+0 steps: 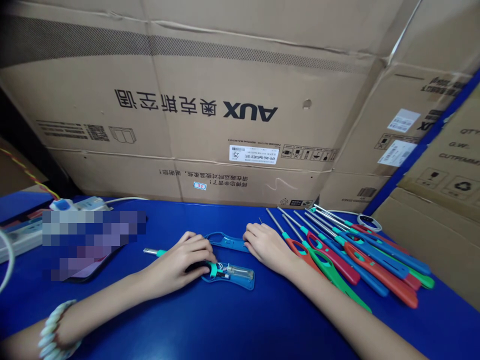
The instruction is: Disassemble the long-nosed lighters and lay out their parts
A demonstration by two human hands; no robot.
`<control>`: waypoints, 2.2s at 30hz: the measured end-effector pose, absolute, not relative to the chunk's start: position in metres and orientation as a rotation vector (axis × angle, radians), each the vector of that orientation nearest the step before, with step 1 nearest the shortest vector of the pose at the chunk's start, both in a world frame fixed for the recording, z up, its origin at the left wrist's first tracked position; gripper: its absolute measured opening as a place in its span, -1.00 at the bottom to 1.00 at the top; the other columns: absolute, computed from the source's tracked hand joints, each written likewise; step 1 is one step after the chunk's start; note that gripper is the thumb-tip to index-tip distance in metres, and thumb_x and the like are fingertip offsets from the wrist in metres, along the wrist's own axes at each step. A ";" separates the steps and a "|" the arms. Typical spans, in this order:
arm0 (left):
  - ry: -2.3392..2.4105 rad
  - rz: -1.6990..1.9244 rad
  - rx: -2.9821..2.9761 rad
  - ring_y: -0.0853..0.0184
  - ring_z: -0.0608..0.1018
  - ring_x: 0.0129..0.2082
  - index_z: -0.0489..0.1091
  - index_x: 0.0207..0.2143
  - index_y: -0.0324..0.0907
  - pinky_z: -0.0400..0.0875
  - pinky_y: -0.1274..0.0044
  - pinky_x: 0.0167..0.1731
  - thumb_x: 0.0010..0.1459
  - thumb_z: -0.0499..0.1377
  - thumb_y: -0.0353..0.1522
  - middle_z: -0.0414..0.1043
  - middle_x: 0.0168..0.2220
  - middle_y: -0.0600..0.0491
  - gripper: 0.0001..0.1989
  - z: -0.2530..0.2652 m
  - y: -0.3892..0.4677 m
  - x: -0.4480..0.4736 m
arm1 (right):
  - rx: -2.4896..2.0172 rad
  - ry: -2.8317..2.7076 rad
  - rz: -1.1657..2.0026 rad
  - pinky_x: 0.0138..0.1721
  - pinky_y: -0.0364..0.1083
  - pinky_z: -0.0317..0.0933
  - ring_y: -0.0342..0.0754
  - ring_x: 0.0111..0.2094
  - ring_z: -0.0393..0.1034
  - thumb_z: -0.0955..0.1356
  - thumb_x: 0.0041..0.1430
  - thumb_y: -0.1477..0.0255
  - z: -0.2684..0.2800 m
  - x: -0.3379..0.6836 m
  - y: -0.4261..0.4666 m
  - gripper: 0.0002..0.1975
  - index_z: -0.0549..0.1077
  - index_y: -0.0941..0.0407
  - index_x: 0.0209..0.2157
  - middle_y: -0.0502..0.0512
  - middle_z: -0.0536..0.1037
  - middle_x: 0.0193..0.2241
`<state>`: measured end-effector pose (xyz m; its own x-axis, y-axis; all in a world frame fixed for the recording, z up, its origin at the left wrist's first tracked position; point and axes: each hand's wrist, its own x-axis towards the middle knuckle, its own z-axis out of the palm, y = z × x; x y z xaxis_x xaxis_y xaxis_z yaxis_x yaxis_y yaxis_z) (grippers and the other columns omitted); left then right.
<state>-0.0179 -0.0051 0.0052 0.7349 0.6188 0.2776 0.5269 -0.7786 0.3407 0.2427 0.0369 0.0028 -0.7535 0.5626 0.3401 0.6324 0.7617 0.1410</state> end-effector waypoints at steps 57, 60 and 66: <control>1.024 0.639 2.635 0.33 0.31 -0.33 0.44 -0.41 -0.19 0.04 0.46 -0.26 0.14 0.21 -0.45 0.29 -0.43 0.13 -0.94 0.001 -0.003 -0.004 | -0.928 -2.806 -0.309 -0.33 -0.04 0.20 0.02 -0.34 0.35 0.35 0.17 0.50 0.000 0.219 0.002 -0.95 0.40 0.17 -0.37 0.12 0.47 -0.38; 1.011 0.652 2.568 0.33 0.31 -0.33 0.44 -0.42 -0.18 0.05 0.46 -0.25 0.12 0.22 -0.45 0.30 -0.43 0.13 -0.94 0.000 0.000 -0.006 | -0.919 -2.801 -0.330 -0.31 -0.04 0.20 0.02 -0.33 0.35 0.35 0.17 0.50 -0.001 0.219 0.002 -0.96 0.39 0.17 -0.37 0.11 0.47 -0.37; 1.021 0.666 2.464 0.34 0.33 -0.34 0.44 -0.40 -0.15 0.08 0.45 -0.18 0.15 0.19 -0.41 0.28 -0.42 0.14 -0.93 0.001 0.002 -0.010 | -0.906 -2.789 -0.393 -0.34 -0.05 0.18 0.02 -0.35 0.35 0.35 0.16 0.50 0.000 0.218 0.000 -0.94 0.39 0.17 -0.39 0.10 0.46 -0.39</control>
<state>-0.0101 0.0023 0.0010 0.6218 0.7330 0.2758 0.5477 -0.6587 0.5158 0.2178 0.0002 -0.0003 -0.7974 0.5482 0.2520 0.5965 0.7792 0.1924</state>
